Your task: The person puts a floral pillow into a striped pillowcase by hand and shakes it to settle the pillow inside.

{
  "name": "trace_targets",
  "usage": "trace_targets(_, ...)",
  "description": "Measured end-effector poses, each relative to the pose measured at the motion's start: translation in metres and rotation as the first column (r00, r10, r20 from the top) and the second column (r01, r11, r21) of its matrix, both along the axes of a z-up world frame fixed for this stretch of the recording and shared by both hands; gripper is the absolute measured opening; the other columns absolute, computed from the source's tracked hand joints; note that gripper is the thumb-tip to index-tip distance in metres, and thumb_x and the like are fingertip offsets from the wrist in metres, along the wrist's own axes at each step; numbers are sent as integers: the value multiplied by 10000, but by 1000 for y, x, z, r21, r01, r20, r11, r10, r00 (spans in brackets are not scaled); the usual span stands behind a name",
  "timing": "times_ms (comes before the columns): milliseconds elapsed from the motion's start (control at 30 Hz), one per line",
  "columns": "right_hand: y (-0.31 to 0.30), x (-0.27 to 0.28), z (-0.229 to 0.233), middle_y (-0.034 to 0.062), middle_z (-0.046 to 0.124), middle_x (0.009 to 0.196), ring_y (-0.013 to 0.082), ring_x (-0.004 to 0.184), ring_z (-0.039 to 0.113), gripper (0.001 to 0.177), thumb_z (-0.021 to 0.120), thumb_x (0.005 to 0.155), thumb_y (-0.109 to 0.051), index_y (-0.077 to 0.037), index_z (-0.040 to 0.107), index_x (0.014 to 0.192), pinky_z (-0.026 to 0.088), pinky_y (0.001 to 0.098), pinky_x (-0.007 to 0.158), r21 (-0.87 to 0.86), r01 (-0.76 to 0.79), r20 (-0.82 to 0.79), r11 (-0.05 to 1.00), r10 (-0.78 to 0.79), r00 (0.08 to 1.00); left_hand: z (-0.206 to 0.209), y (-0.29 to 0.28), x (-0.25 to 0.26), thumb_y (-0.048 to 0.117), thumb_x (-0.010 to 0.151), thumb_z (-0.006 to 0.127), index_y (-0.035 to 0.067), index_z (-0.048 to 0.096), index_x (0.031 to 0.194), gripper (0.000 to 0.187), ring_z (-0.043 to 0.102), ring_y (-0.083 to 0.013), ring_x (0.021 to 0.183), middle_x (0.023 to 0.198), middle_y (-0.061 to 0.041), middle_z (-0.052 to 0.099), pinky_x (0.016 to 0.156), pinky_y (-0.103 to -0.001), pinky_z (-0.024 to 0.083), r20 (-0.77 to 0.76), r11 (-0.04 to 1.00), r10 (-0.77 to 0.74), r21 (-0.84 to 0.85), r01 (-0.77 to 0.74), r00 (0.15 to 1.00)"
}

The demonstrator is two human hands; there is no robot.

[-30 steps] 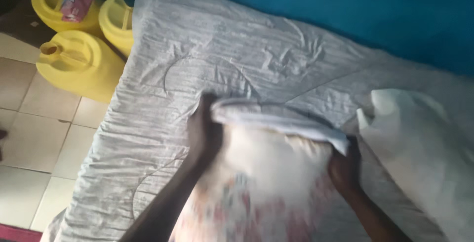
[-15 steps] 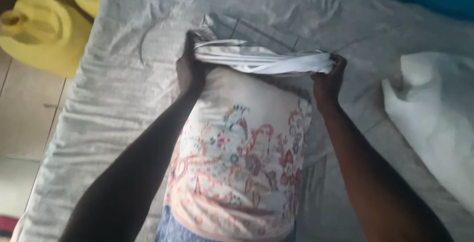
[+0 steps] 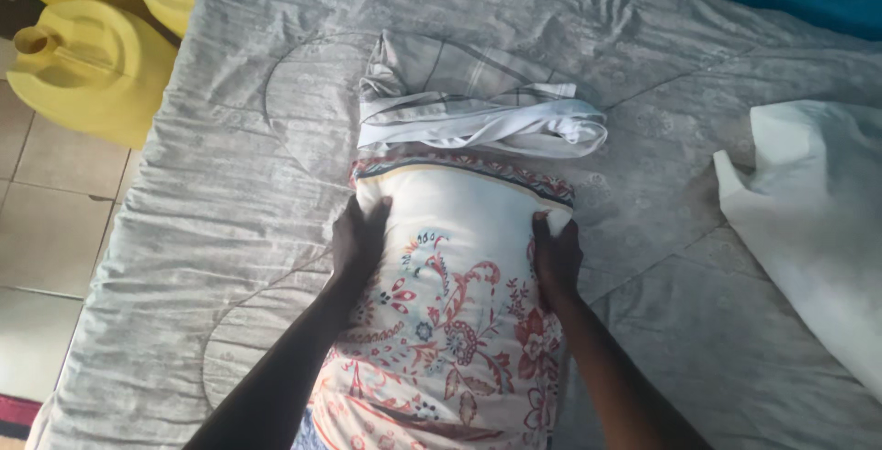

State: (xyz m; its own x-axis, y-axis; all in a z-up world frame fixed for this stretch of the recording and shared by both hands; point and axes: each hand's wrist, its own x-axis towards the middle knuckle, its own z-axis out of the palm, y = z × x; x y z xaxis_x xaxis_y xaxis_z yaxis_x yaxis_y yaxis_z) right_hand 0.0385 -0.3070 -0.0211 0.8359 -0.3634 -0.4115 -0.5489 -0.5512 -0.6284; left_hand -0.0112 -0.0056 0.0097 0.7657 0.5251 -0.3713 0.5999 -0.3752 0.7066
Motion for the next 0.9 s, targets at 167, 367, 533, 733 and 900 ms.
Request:
trace_targets(167,4,19,5,345,452,1491,495,1400,435,722,605,999,-409,13,401,1548,369,554,1152,-529,-253,349,810,480,805,16,-7,16,297,960,598,-64,443,1485,656,441,-477,1356,1488,-333,492,1082,-588,339,371,895,-161,446,-23,915)
trace_targets(367,27,52,9,333,327,1615,489,1498,305,732,595,1008,-344,83,347,1549,271,591,1186,-620,-492,419,611,788,451,6,-28,67,283,979,630,-28,463,1482,615,348,-415,1473,1558,-245,443,1172,-558,261,303,644,-667,695,321,680)
trace_targets(533,48,66,13,253,522,1462,451,1374,477,488,616,981,-248,-21,512,1400,389,554,1107,-553,-614,371,564,826,425,-15,-39,83,204,922,616,73,531,1408,510,402,-347,1466,1526,-152,498,1162,-583,290,229,705,-526,656,270,819)
trace_targets(733,69,77,14,201,676,1147,418,1082,639,262,636,927,-129,-58,656,1178,502,530,944,-464,-672,485,578,800,353,-25,-13,81,215,879,663,52,445,1467,648,467,-427,1295,1462,-203,490,1002,-610,371,206,891,36,437,-124,978)
trace_targets(900,117,89,24,185,717,985,399,961,686,173,649,976,-198,-36,683,1026,528,527,841,-308,-786,408,536,821,400,-22,10,83,364,795,781,76,498,1395,723,553,-426,1171,1273,-188,601,950,-558,443,181,916,-9,395,-64,983)
